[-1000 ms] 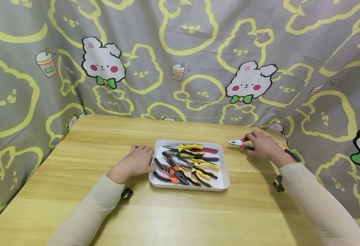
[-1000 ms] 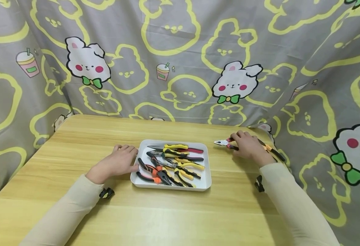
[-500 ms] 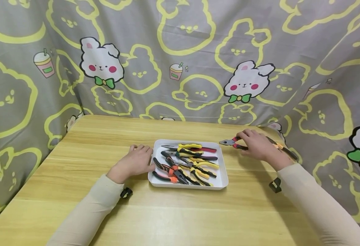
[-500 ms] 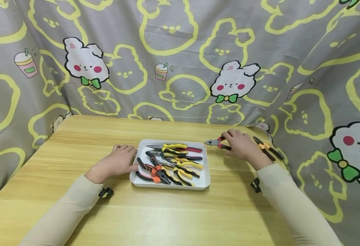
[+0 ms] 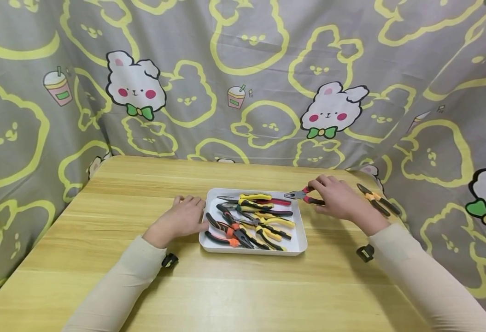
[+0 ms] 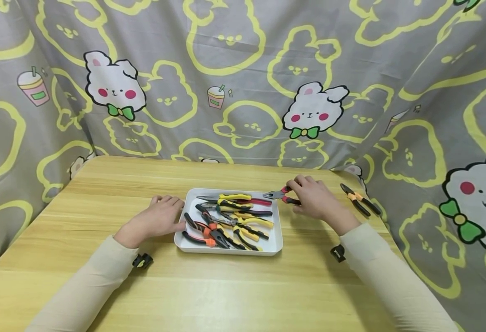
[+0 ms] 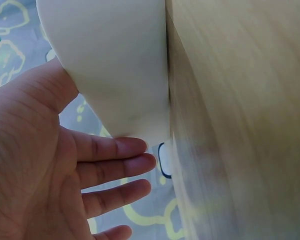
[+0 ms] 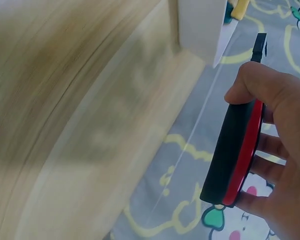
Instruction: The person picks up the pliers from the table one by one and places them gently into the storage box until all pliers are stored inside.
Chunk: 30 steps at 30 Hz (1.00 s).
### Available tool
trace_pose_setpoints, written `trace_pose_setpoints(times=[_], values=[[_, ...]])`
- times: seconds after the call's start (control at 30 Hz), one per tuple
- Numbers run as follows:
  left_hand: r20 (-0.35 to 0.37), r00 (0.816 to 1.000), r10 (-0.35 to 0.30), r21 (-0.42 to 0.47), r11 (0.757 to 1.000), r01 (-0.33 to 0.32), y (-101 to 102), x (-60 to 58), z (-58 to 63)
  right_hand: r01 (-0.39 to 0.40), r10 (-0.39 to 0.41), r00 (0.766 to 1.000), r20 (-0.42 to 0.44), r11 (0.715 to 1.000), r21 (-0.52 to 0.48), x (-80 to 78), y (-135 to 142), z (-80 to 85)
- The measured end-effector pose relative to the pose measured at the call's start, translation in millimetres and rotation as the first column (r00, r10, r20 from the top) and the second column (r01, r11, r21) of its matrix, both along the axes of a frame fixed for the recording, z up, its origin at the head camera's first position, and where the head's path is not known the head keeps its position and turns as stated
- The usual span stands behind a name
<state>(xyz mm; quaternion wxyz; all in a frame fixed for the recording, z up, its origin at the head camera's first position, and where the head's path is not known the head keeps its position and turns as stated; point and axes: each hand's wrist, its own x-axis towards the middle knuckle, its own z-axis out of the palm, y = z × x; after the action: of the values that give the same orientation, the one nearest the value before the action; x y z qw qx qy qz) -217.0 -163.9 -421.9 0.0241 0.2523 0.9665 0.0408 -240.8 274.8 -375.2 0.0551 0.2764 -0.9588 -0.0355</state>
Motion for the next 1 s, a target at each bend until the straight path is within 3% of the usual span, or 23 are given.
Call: trace_pose_setpoints(times=[0.53,1.0], values=[[0.012,1.0,0.008,-0.01,1.0,-0.008,-0.5,1.5,0.4,-0.055,0.055,0.998,-0.04,0.998,-0.009,18.8,-44.2,7.9],[0.007,1.0,0.002,-0.013,1.0,-0.002,-0.2,-0.8,-0.5,-0.115,0.116,0.993,0.011,0.993,-0.029,36.3,-92.9,11.7]])
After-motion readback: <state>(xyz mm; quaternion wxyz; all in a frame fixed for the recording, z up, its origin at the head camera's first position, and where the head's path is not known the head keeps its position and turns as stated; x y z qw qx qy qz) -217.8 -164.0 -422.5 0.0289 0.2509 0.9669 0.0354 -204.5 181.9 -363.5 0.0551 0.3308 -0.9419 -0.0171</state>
